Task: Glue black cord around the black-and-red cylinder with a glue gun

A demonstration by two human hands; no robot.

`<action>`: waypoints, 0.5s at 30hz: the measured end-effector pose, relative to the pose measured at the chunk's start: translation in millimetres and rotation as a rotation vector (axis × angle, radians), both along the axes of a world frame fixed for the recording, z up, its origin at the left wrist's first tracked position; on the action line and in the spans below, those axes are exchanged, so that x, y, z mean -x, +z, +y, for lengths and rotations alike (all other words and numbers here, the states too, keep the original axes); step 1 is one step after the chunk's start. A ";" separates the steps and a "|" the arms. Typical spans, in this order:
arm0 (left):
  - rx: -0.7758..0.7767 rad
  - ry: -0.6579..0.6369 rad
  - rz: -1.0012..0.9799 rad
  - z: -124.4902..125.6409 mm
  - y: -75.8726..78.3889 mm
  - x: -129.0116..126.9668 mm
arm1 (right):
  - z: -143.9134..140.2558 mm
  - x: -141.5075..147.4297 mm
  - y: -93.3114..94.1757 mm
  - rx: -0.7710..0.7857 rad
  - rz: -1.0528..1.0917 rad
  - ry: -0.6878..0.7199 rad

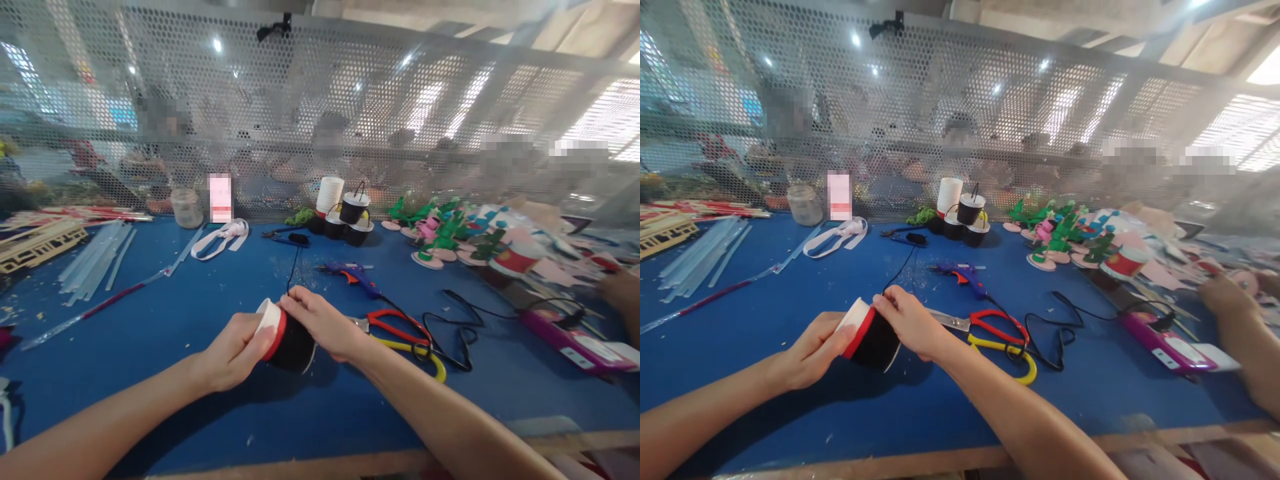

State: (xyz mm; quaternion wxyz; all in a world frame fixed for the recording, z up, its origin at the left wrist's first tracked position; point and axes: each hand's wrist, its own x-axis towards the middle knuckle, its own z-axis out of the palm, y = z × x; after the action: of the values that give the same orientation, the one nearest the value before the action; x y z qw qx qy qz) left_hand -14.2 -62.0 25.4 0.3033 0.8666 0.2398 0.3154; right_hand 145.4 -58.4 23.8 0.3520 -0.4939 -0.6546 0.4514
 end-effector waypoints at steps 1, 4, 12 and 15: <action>-0.010 0.000 -0.002 0.0 0.3 0.2 | -0.2 0.7 -0.6 0.005 0.004 0.003; 0.000 -0.006 0.011 0.3 0.5 0.4 | -0.1 2.0 -2.0 -0.026 -0.003 -0.009; 0.216 0.095 0.058 4.3 5.6 -1.5 | 7.3 -2.7 -5.5 -0.047 -0.024 -0.153; 0.216 0.067 0.012 5.6 7.7 -0.8 | 11.7 -5.1 -8.0 -0.011 0.035 -0.179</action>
State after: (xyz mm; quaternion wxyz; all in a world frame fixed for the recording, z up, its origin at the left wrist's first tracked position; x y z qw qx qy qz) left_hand -13.5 -56.4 33.1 0.3826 0.8223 0.3031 0.2925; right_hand 150.6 -46.8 15.7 0.4049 -0.5403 -0.6042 0.4232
